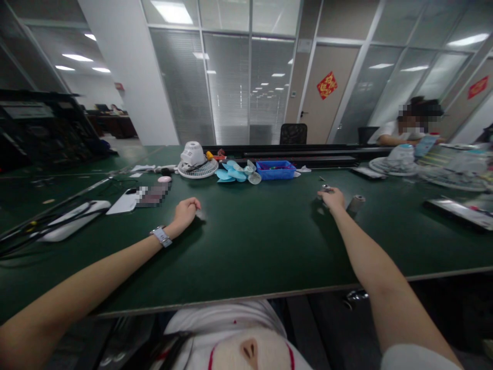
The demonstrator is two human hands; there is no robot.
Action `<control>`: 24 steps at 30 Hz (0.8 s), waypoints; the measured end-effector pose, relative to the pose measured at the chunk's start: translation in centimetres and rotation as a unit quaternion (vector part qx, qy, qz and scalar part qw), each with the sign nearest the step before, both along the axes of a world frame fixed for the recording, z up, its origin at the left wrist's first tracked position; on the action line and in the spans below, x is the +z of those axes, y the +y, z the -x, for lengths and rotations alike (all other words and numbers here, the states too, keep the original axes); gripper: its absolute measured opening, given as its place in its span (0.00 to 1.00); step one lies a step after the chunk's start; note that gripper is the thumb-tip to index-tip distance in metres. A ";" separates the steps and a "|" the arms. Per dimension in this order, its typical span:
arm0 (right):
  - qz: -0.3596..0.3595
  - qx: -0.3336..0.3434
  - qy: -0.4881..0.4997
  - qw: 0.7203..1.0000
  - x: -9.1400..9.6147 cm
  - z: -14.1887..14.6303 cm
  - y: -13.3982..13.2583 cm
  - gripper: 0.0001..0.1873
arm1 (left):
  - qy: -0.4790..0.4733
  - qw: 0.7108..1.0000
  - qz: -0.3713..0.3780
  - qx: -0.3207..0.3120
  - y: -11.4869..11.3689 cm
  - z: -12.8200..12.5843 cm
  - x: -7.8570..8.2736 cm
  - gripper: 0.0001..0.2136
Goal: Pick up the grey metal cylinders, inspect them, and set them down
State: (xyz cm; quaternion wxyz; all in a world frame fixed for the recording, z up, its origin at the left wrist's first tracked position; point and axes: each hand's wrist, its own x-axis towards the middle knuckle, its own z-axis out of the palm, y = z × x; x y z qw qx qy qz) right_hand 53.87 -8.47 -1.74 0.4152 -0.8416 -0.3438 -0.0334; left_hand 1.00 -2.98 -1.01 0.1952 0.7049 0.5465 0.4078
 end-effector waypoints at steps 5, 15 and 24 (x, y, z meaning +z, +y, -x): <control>0.005 -0.039 0.062 0.997 0.2 -0.6 0.2 0.25 | -0.001 1.000 0.003 0.002 -0.1 -0.1 0.1 0.11; -0.066 0.242 0.023 0.968 2.2 14.7 2.3 0.25 | -0.011 1.000 0.000 -0.016 0.3 0.1 -0.4 0.11; -0.048 0.494 0.094 0.863 0.8 30.3 2.6 0.25 | -0.017 0.996 -0.035 -0.082 -0.6 -0.3 0.4 0.11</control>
